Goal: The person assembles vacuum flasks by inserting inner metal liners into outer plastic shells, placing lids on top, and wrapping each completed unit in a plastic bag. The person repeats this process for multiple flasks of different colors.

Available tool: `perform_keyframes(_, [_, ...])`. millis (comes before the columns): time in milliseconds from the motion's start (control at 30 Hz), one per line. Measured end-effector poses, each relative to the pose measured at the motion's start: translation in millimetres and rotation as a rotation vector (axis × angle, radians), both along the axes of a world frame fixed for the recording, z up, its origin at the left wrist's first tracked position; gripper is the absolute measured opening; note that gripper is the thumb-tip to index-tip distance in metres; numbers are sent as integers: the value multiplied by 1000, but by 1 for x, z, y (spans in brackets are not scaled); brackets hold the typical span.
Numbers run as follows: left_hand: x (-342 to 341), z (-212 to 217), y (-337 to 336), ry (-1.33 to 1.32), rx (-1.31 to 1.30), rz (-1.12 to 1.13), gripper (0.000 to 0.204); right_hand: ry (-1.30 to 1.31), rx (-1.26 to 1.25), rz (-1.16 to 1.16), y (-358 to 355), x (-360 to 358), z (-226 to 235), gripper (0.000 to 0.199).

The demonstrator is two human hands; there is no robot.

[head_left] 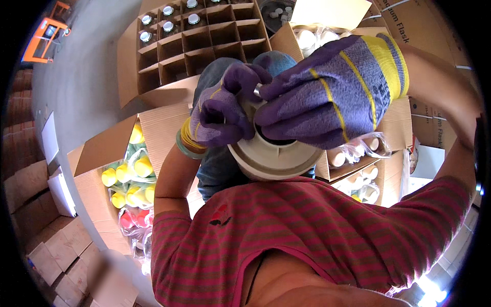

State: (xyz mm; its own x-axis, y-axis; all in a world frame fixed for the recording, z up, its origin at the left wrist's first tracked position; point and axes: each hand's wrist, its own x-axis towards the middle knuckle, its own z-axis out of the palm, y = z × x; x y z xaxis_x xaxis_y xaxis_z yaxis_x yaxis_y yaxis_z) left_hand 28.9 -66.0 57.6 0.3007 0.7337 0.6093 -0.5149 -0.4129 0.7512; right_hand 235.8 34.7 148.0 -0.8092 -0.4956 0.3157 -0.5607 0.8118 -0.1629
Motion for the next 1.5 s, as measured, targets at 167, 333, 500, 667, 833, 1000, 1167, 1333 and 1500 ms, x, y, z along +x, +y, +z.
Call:
perform_keyframes(167, [-13, -19, -15, 147, -137, 59, 53, -142, -48, -22, 7, -27, 46, 48])
perform_keyframes(333, [-18, -11, -15, 191, -114, 7, 66, -131, -33, 20, 16, -27, 36, 40])
perform_keyframes(500, [-14, -9, -16, 192, -93, -33, 79, 4, 263, 305, 20, -27, 49, 25])
perform_keyframes(667, [-10, -9, -14, 197, -115, -32, 93, -85, 188, 95, 17, -26, 44, 19])
perform_keyframes(833, [9, -4, -8, 259, -210, 142, 106, -280, 462, -171, 15, -14, 46, 14])
perform_keyframes(1000, [40, -1, -4, 440, -209, 305, 109, -1040, -221, -1263, -10, -25, 55, 26])
perform_keyframes(1167, [47, -4, -8, 408, -39, 319, 102, -1166, -258, -1407, -16, -9, 69, 30])
perform_keyframes(1333, [29, 3, -7, 413, -97, 248, 100, -76, 317, -147, 20, 14, 79, 30])
perform_keyframes(1500, [19, 5, -10, 434, -32, 192, 102, -134, 324, 49, 15, 16, 63, 28])
